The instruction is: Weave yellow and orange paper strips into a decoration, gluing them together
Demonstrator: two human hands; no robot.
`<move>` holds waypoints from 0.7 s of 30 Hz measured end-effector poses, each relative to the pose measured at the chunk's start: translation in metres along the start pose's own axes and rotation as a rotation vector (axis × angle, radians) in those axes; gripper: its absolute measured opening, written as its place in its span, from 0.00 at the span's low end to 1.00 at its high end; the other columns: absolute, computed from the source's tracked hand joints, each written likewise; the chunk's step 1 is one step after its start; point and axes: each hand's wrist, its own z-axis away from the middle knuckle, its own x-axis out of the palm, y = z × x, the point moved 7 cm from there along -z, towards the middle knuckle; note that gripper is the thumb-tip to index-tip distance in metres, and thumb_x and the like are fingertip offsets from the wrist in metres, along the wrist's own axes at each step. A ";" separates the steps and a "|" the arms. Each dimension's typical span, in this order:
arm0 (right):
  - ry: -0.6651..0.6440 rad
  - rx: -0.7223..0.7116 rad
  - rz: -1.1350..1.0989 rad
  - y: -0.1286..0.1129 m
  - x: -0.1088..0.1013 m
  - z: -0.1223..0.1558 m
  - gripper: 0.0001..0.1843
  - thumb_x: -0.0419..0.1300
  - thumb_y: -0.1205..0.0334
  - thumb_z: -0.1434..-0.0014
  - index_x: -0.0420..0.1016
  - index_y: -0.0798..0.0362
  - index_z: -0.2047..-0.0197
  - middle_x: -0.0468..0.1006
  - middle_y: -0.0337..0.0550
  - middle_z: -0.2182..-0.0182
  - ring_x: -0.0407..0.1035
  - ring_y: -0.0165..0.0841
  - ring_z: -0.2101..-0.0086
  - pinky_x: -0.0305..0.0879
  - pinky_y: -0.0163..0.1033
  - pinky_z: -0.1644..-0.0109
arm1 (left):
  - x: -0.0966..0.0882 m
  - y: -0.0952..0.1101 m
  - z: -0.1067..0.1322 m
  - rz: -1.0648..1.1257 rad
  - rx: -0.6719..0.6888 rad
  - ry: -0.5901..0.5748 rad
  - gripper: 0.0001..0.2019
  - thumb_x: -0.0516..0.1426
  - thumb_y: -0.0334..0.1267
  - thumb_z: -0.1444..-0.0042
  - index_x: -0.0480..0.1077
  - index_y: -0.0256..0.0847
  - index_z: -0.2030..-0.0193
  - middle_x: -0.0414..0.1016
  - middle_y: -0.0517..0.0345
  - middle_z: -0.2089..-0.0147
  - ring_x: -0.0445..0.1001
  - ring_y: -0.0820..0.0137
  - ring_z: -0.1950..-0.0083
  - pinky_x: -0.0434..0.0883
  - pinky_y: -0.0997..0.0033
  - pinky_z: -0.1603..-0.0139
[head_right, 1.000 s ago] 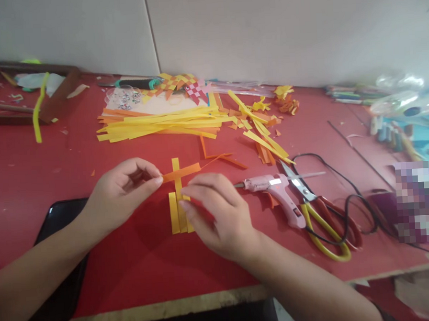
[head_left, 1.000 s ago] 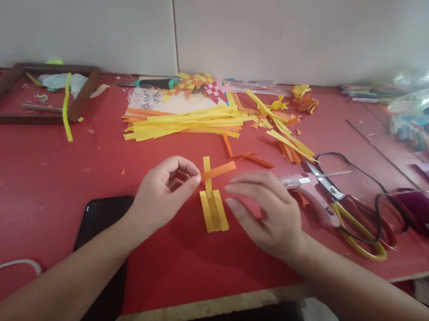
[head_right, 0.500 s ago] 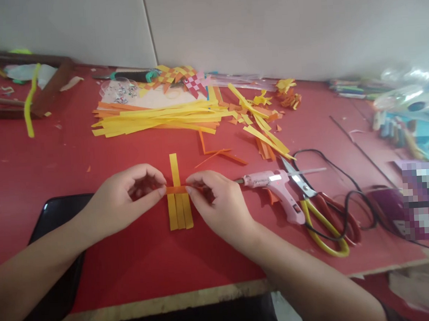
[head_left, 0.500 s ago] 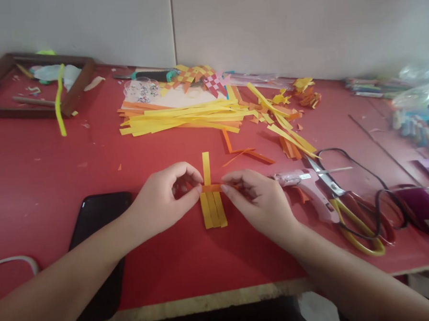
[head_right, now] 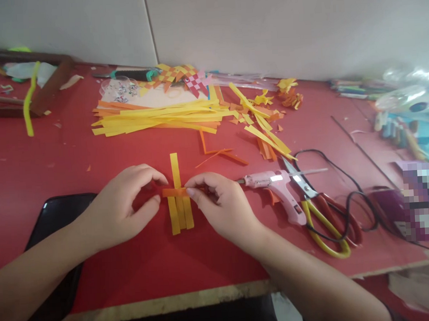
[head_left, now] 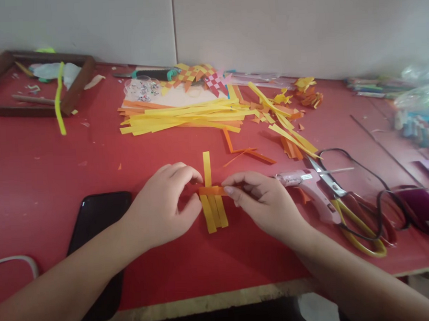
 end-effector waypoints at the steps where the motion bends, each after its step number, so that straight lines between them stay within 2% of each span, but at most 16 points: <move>1: 0.021 -0.009 -0.004 -0.001 -0.002 0.001 0.04 0.60 0.63 0.39 0.76 0.52 0.64 0.80 0.39 0.71 0.73 0.29 0.73 0.69 0.32 0.72 | 0.002 0.002 0.001 -0.045 0.021 -0.017 0.08 0.54 0.38 0.43 0.68 0.40 0.58 0.73 0.51 0.59 0.69 0.58 0.58 0.68 0.56 0.58; 5: 0.174 -0.161 0.189 -0.014 -0.009 0.006 0.03 0.58 0.67 0.41 0.73 0.51 0.64 0.78 0.39 0.71 0.71 0.27 0.74 0.68 0.32 0.72 | 0.008 0.001 0.002 -0.168 0.031 -0.049 0.12 0.56 0.46 0.43 0.67 0.39 0.59 0.71 0.47 0.56 0.67 0.54 0.56 0.67 0.50 0.55; 7: 0.244 -0.234 0.303 -0.020 -0.011 0.011 0.04 0.57 0.68 0.42 0.71 0.51 0.62 0.77 0.39 0.71 0.70 0.27 0.75 0.67 0.33 0.73 | 0.010 -0.002 0.003 -0.169 0.017 -0.060 0.12 0.56 0.46 0.42 0.67 0.39 0.59 0.70 0.47 0.56 0.67 0.54 0.55 0.67 0.50 0.55; 9: 0.273 -0.247 0.326 -0.021 -0.012 0.013 0.06 0.57 0.68 0.41 0.71 0.51 0.60 0.78 0.40 0.70 0.71 0.28 0.75 0.67 0.33 0.74 | 0.011 -0.004 0.003 -0.155 0.012 -0.065 0.11 0.56 0.44 0.42 0.67 0.40 0.59 0.70 0.48 0.56 0.67 0.54 0.55 0.67 0.50 0.54; 15: 0.186 -0.178 0.252 -0.013 -0.011 0.008 0.09 0.55 0.66 0.36 0.74 0.50 0.55 0.80 0.43 0.63 0.76 0.34 0.63 0.71 0.36 0.66 | 0.012 -0.008 0.001 -0.142 0.004 -0.052 0.08 0.56 0.42 0.42 0.67 0.41 0.60 0.70 0.49 0.56 0.67 0.55 0.54 0.67 0.52 0.54; 21: 0.056 -0.229 0.257 -0.015 -0.001 0.002 0.12 0.53 0.69 0.35 0.78 0.51 0.57 0.79 0.43 0.66 0.74 0.32 0.65 0.71 0.37 0.63 | 0.012 -0.009 -0.001 -0.118 0.020 -0.028 0.07 0.56 0.42 0.40 0.68 0.41 0.60 0.71 0.50 0.58 0.68 0.56 0.56 0.67 0.54 0.55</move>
